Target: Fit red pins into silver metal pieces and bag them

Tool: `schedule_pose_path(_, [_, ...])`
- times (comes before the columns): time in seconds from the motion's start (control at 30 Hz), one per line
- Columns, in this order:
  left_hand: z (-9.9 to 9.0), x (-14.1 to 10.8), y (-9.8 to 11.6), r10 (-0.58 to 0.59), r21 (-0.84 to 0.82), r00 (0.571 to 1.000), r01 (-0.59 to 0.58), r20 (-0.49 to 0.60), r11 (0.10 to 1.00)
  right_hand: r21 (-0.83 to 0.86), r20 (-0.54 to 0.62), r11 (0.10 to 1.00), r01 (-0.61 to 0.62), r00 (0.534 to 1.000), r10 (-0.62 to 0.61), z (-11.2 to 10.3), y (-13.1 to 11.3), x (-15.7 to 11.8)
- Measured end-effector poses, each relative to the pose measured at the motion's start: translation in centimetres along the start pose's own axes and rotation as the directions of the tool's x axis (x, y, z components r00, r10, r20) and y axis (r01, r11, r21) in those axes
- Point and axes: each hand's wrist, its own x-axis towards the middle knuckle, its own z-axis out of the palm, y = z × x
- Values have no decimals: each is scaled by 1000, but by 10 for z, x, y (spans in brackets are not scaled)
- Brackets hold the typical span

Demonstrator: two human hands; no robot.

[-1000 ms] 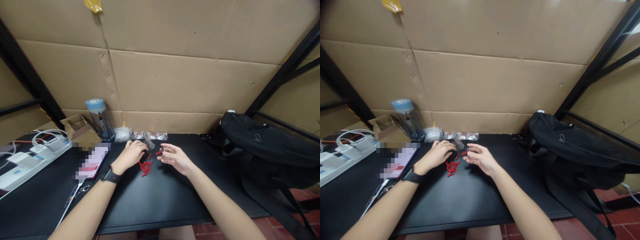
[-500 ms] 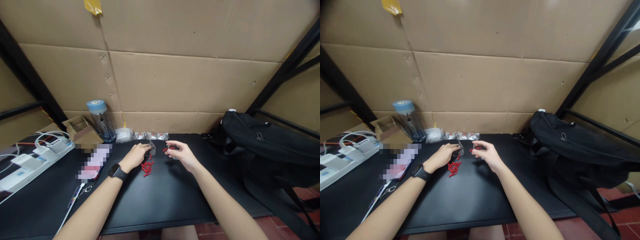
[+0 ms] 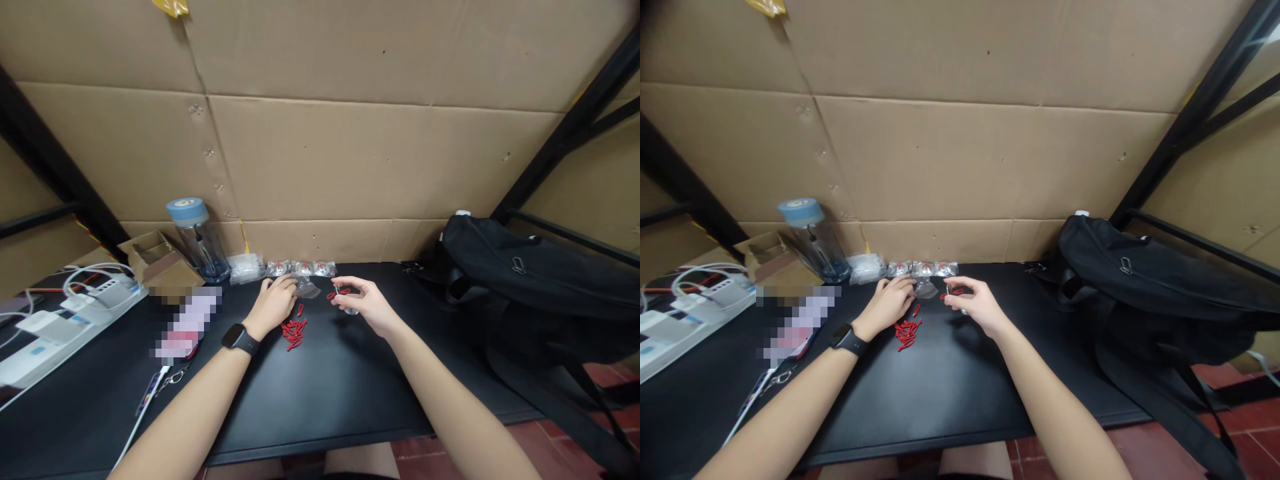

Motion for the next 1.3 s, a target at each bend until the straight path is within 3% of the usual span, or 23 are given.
schedule_pose_path(0.13, [-7,3,4,-49,-28,998,48,-27,998,-23,5,1000,7,1000,-7,-1,1,0])
schedule_pose_path(0.23, [-19,5,14,-7,-66,999,5,-41,998,-112,-4,990,87,996,-88,-4,2,1])
schedule_pose_path(0.37, [-30,3,33,177,-163,979,-159,98,974,-431,7,858,279,952,-305,-8,3,2])
schedule_pose_path(0.5, [-33,-4,43,254,-239,944,-202,212,950,-588,75,738,331,931,-357,-11,1,2])
schedule_pose_path(0.63, [-34,-10,43,271,-258,923,-202,271,945,-685,186,630,366,924,-335,-15,-3,0])
schedule_pose_path(0.8, [-36,-14,38,278,-253,911,-204,306,946,-761,284,547,347,938,-200,-14,-1,-3])
schedule_pose_path(1.1, [-39,-16,38,268,-252,917,-196,295,948,-797,327,487,359,933,-152,3,11,-4])
schedule_pose_path(1.3, [-38,-17,34,282,-281,913,-199,295,939,-794,316,504,340,939,-135,5,17,0])
